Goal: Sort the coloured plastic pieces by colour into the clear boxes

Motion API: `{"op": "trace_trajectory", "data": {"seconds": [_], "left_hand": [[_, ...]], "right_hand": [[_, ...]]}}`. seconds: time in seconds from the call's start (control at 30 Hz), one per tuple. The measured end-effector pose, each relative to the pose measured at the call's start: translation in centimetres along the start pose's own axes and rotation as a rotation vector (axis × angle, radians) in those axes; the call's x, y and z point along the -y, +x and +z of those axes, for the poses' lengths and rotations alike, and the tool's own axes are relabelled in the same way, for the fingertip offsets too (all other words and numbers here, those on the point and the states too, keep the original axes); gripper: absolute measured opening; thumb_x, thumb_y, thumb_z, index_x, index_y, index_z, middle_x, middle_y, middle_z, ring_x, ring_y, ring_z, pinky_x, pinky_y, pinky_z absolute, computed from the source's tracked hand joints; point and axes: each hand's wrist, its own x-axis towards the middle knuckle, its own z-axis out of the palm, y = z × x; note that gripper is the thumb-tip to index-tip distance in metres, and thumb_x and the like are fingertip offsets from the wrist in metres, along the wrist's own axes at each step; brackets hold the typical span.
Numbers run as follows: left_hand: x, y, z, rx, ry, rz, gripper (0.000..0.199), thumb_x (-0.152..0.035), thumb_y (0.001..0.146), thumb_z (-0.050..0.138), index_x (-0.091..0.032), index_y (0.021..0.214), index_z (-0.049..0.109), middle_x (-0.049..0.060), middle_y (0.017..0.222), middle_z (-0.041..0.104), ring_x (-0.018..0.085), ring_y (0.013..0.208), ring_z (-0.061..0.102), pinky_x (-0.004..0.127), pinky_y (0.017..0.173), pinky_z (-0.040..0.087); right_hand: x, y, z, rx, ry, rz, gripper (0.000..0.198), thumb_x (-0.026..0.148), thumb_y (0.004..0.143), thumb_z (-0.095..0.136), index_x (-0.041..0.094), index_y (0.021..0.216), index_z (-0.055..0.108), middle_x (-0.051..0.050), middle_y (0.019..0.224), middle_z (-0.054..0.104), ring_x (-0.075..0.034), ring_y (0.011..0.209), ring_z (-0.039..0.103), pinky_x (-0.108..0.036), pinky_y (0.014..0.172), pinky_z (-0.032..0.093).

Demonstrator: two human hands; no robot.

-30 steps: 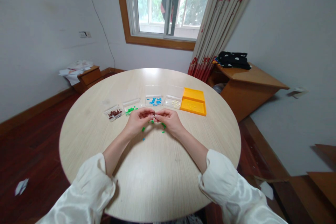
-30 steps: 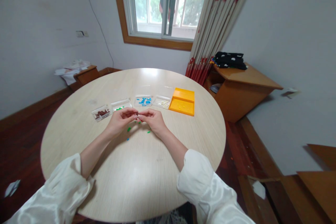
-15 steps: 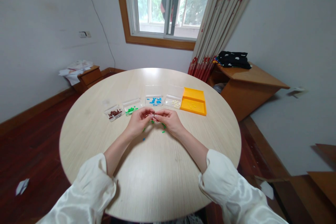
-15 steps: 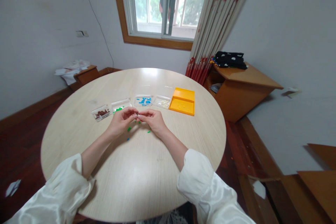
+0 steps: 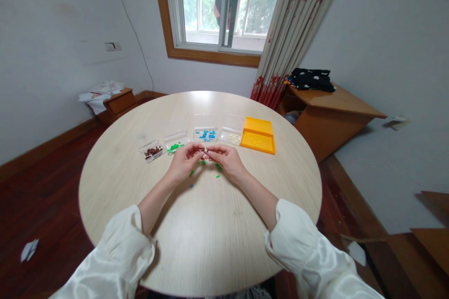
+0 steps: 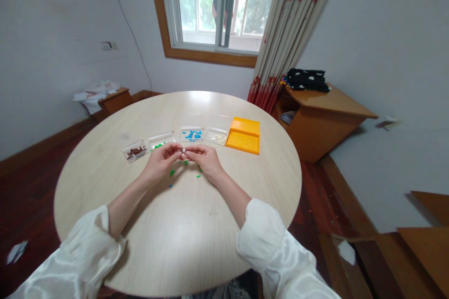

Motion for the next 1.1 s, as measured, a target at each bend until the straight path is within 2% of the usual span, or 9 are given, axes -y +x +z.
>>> {"op": "trace_trajectory", "data": {"seconds": [0.13, 0.27, 0.6, 0.83, 1.1], "left_hand": [[-0.2, -0.2, 0.1, 0.031, -0.012, -0.045, 0.021, -0.029, 0.063, 0.069, -0.016, 0.077, 0.061, 0.0, 0.072, 0.063, 0.012, 0.063, 0.057, 0.026, 0.064, 0.046], [-0.3, -0.3, 0.1, 0.092, -0.052, -0.109, 0.024, -0.03, 0.06, 0.072, -0.015, 0.076, 0.061, 0.0, 0.07, 0.062, 0.011, 0.061, 0.056, 0.025, 0.063, 0.045], [0.0, -0.3, 0.1, 0.187, -0.161, -0.21, 0.032, -0.034, 0.058, 0.077, -0.013, 0.078, 0.064, 0.0, 0.068, 0.063, 0.01, 0.061, 0.057, 0.024, 0.064, 0.047], [0.1, -0.2, 0.0, 0.191, -0.173, -0.232, 0.033, -0.034, 0.055, 0.079, -0.013, 0.077, 0.065, 0.001, 0.069, 0.066, 0.01, 0.059, 0.058, 0.023, 0.062, 0.047], [0.2, -0.3, 0.0, 0.174, -0.2, -0.255, 0.031, -0.031, 0.054, 0.08, -0.014, 0.077, 0.066, 0.001, 0.068, 0.067, 0.01, 0.059, 0.059, 0.024, 0.063, 0.048]], "right_hand": [[0.4, 0.2, -0.4, -0.053, -0.104, -0.086, 0.022, 0.032, 0.056, 0.078, 0.019, 0.071, 0.069, 0.0, 0.065, 0.068, -0.013, 0.064, 0.063, -0.029, 0.07, 0.05], [0.9, 0.2, -0.8, -0.071, -0.25, -0.183, 0.014, 0.03, 0.06, 0.075, 0.02, 0.069, 0.069, 0.0, 0.071, 0.068, -0.014, 0.071, 0.062, -0.031, 0.076, 0.048], [1.6, -0.3, -1.0, 0.099, -0.407, -0.253, 0.013, 0.033, 0.068, 0.069, 0.02, 0.069, 0.069, -0.002, 0.079, 0.064, -0.014, 0.078, 0.058, -0.025, 0.064, 0.044], [1.7, -0.4, -1.1, 0.133, -0.521, -0.352, 0.008, 0.026, 0.073, 0.064, 0.02, 0.071, 0.069, -0.003, 0.078, 0.064, -0.014, 0.077, 0.057, -0.027, 0.068, 0.043], [1.5, -0.4, -1.2, 0.153, -0.551, -0.4, 0.009, 0.025, 0.075, 0.062, 0.02, 0.072, 0.069, -0.003, 0.079, 0.063, -0.015, 0.079, 0.057, -0.029, 0.073, 0.044]]}}
